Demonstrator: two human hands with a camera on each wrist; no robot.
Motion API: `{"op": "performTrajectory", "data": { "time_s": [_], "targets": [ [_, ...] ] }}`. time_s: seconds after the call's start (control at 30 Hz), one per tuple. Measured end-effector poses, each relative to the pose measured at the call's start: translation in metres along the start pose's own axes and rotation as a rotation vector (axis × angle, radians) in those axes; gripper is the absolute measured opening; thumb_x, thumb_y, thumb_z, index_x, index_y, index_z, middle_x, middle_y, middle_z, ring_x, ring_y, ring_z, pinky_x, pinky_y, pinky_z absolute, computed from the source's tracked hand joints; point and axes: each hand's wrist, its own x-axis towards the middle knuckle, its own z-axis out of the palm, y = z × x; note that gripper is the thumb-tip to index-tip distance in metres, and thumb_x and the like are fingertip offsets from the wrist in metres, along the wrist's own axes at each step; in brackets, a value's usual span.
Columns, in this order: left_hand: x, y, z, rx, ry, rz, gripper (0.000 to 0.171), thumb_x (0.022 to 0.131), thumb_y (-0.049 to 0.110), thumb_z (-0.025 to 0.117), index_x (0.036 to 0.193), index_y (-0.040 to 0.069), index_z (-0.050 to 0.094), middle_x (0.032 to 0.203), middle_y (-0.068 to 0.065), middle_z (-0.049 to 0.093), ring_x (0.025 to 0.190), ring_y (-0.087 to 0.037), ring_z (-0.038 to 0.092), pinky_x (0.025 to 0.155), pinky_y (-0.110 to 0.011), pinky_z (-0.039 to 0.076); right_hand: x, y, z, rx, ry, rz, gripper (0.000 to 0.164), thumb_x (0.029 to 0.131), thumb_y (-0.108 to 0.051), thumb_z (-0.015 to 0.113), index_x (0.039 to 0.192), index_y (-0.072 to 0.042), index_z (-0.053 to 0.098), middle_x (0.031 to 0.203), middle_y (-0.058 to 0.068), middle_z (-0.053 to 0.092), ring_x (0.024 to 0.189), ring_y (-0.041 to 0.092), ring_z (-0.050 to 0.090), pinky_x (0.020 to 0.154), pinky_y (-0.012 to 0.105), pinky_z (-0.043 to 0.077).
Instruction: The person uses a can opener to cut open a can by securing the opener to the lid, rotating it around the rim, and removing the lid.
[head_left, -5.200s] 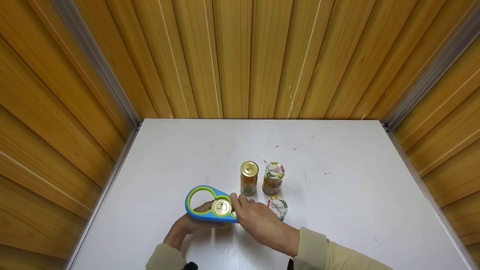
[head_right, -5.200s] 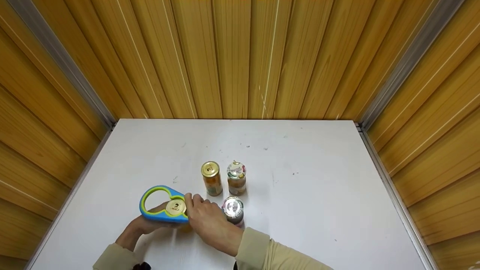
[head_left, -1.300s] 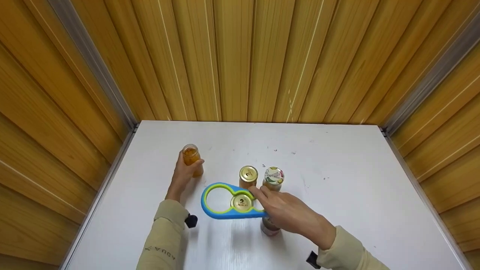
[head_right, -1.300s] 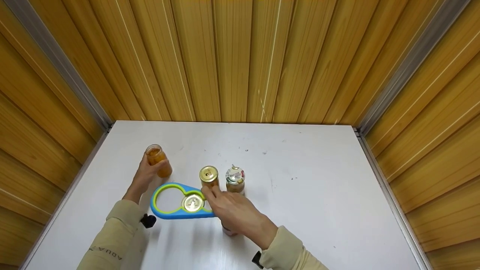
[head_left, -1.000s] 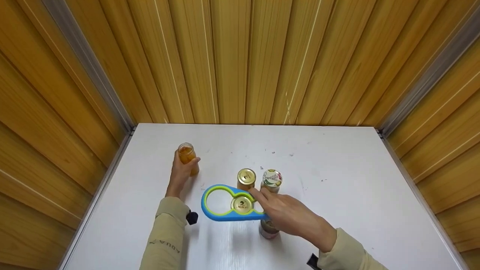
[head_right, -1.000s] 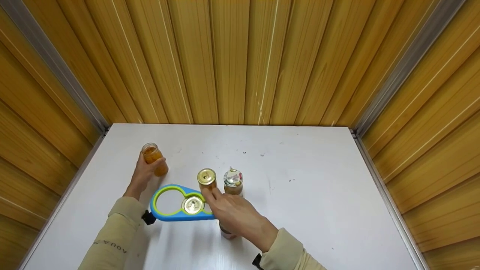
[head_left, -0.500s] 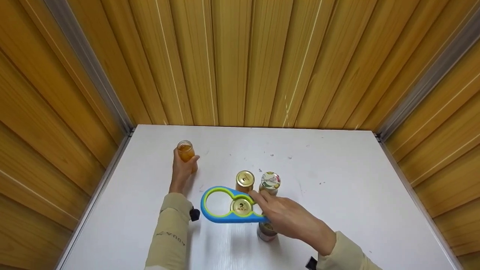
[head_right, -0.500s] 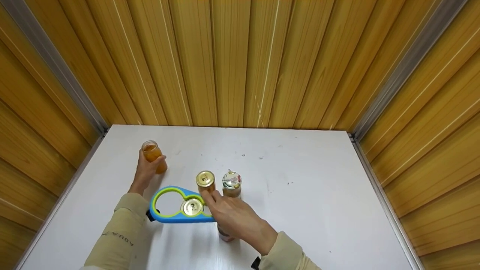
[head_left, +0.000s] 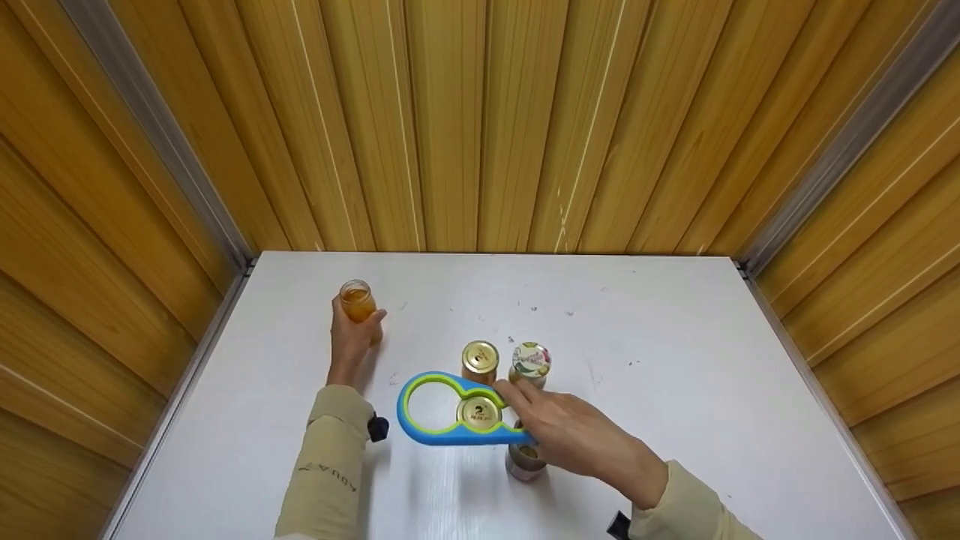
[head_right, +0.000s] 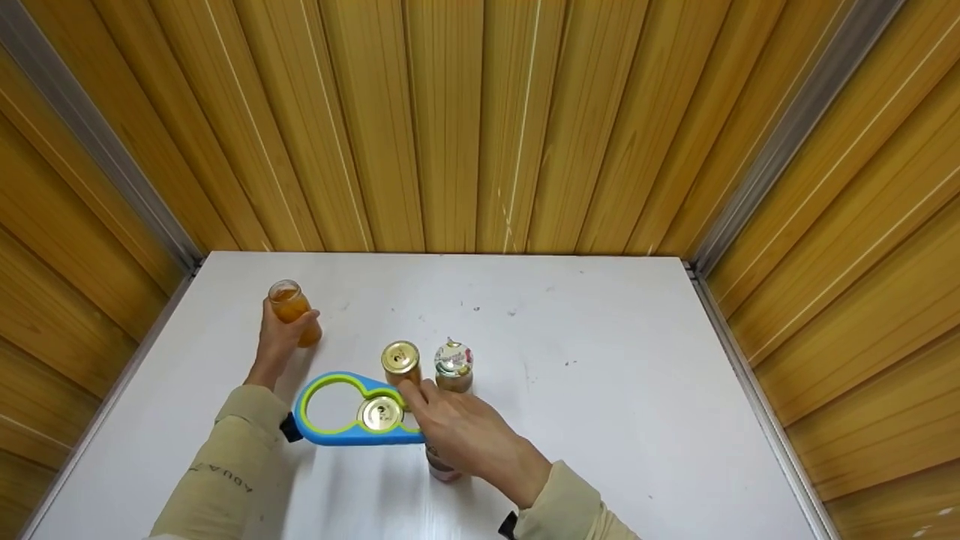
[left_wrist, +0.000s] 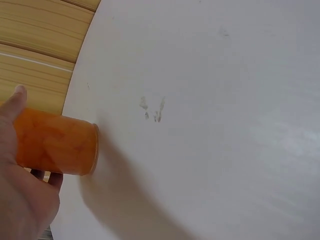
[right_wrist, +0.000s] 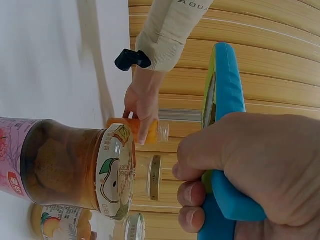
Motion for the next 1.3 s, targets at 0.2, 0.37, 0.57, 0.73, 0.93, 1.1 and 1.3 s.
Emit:
{"op": "performTrajectory", "data": {
  "time_s": [0.2,0.37,0.57,0.73,0.93,1.1,1.3],
  "targets": [
    [-0.004,0.003,-0.006,0.032,-0.045,-0.035,0.096,0.096,0.02,0.075,0.165,0.02,0.009,0.164,-0.016,0.029,0.149,-0.036,0.031,0.125,-0.054,0.02,0.0,0.001,-0.001,-0.005,-0.007,-0.003,0.087,0.076,-0.002,0.09,0.146,-0.012,0.04,0.127,0.011,0.058,0.084,0.016,0.063,0.072,0.029,0.059],
    [-0.009,0.006,-0.014,0.034,-0.09,-0.123,0.123,0.092,0.032,0.08,0.162,0.035,-0.021,0.173,-0.012,0.003,0.157,-0.038,0.011,0.124,-0.061,0.008,0.001,0.001,0.001,0.003,0.005,-0.011,0.09,0.076,0.001,0.089,0.149,-0.011,0.038,0.123,0.011,0.059,0.078,0.015,0.06,0.069,0.028,0.058],
    [-0.027,0.008,-0.024,0.026,-0.027,-0.143,0.128,0.09,0.043,0.079,0.16,0.028,-0.026,0.173,-0.011,-0.003,0.158,-0.036,0.004,0.124,-0.059,0.012,0.001,0.0,-0.001,-0.02,0.035,-0.032,0.091,0.074,0.001,0.088,0.15,-0.009,0.039,0.121,0.012,0.061,0.082,0.017,0.062,0.07,0.031,0.059],
    [-0.058,0.011,-0.028,-0.019,0.139,-0.077,0.107,0.096,0.038,0.073,0.165,0.013,-0.005,0.165,-0.021,0.019,0.153,-0.039,0.02,0.123,-0.054,0.027,0.0,0.002,-0.004,-0.008,0.057,-0.049,0.098,0.071,-0.004,0.093,0.152,-0.008,0.037,0.131,0.014,0.06,0.101,0.022,0.066,0.083,0.037,0.06],
    [-0.104,0.03,-0.016,-0.071,0.12,-0.09,0.069,0.103,0.031,0.062,0.156,0.003,0.028,0.146,-0.019,0.041,0.136,-0.034,0.041,0.116,-0.045,0.039,-0.003,0.003,-0.007,0.002,0.068,-0.056,0.101,0.07,-0.003,0.095,0.152,-0.009,0.036,0.134,0.013,0.06,0.106,0.021,0.065,0.088,0.037,0.06],
    [-0.152,0.053,0.003,-0.122,-0.146,-0.175,0.064,0.105,0.038,0.058,0.154,0.003,0.038,0.148,-0.018,0.048,0.134,-0.032,0.05,0.116,-0.048,0.04,-0.003,0.003,-0.008,0.019,0.045,-0.034,0.098,0.072,-0.005,0.094,0.151,-0.011,0.037,0.135,0.012,0.059,0.105,0.021,0.065,0.089,0.036,0.06],
    [-0.192,0.065,0.017,-0.255,-0.545,-0.161,0.057,0.103,0.04,0.062,0.144,0.003,0.052,0.137,-0.017,0.061,0.122,-0.031,0.063,0.105,-0.041,0.052,-0.004,0.003,-0.011,0.031,0.013,-0.004,0.092,0.077,-0.007,0.091,0.15,-0.012,0.037,0.134,0.012,0.058,0.103,0.021,0.065,0.086,0.038,0.06]
  ]
}}
